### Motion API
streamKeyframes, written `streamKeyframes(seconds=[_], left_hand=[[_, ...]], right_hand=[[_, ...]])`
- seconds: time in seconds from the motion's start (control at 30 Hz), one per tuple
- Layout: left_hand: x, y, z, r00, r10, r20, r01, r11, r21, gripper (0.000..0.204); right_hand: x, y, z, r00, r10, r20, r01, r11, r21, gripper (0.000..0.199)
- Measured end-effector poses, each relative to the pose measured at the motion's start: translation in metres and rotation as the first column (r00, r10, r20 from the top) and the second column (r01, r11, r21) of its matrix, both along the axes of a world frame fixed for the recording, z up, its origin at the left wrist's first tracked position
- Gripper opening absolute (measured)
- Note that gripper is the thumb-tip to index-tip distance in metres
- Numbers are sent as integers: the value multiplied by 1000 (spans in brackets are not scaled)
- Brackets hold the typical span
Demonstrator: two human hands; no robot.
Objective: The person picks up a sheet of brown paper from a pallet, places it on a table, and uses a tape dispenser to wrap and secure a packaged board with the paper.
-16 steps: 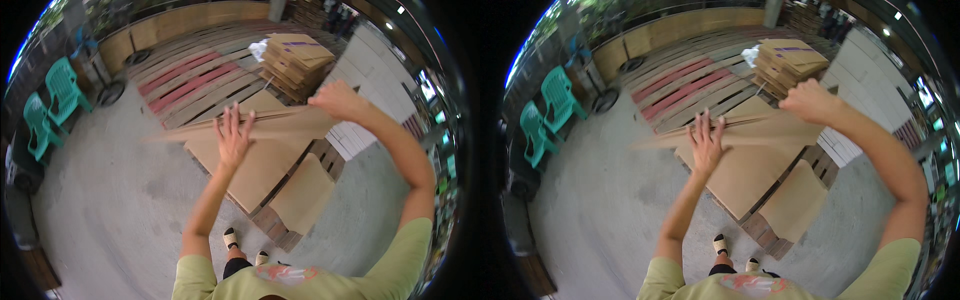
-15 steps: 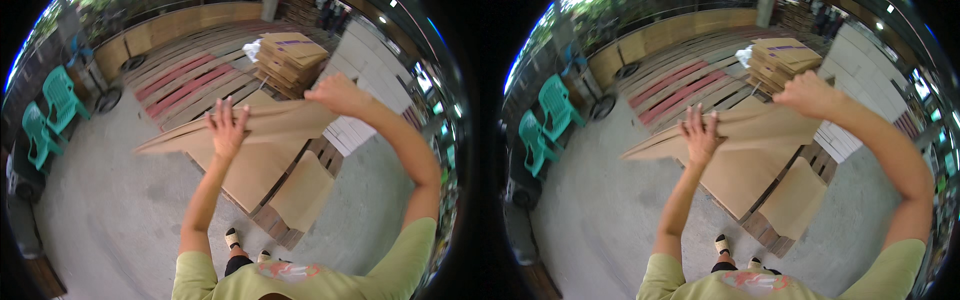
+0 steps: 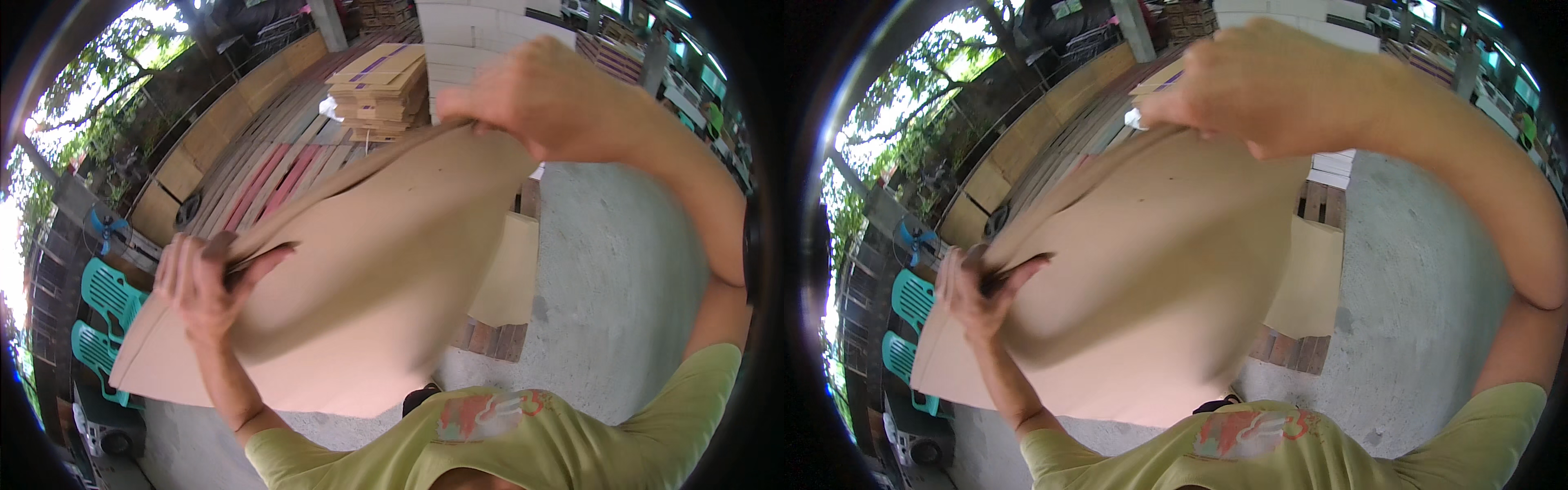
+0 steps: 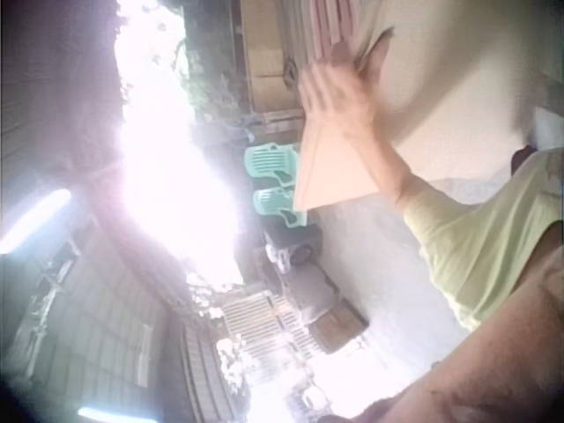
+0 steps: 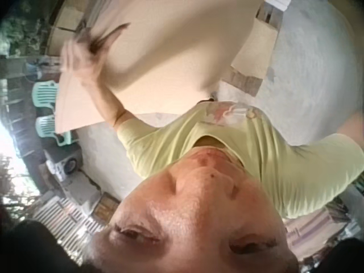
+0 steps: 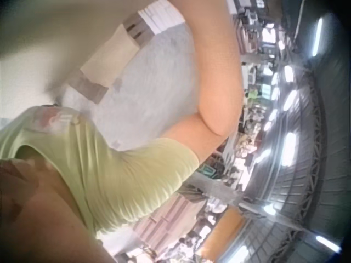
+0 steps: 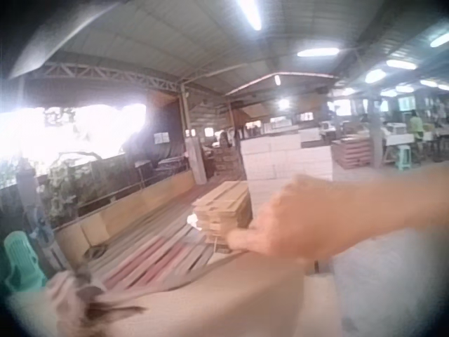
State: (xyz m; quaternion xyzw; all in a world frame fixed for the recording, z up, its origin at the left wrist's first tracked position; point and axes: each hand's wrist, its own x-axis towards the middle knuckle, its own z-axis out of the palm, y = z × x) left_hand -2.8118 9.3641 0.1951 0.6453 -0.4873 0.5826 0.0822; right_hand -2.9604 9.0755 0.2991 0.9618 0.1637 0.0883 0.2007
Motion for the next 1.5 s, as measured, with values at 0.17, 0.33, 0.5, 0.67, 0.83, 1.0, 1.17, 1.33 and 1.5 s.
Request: streamKeyframes(seconds=[0.17,0.33,0.5,0.67,0.83,1.0,1.17,1.33,1.5], left_hand=[[-91,-39,50,989,-81,120,87,995,-51,74],[-196,-101,86,974,-228,10,227,968,-107,55],[-271,-175,95,957,-288,-30,284,954,-102,50],[-334,-255,114,906,-406,-118,381,905,-190,51],[-372,-409,103,809,-570,-143,568,821,-60,41],[-408,-580,85,712,-678,-185,672,734,-100,35],[-383,-751,84,493,-783,-378,778,592,-210,27],[-358,-954,36,403,-658,-636,653,693,-304,31],[-340,-1107,-74,325,-589,-740,675,692,-255,28]], right_hand=[[-143,-18,51,993,-95,68,84,984,159,35],[-278,-86,59,913,218,346,-251,967,53,37],[-402,-179,-11,577,-253,777,-196,880,432,61],[-546,-250,-185,860,-487,153,1,301,954,83],[-600,-280,-244,601,-798,44,-371,-230,900,43],[-637,-382,-259,315,-946,74,-379,-54,924,26],[-658,-532,-197,195,-962,192,-246,142,959,26],[-654,-650,-134,106,-954,281,-30,280,960,26],[-630,-753,-160,58,-939,339,427,331,842,30]])
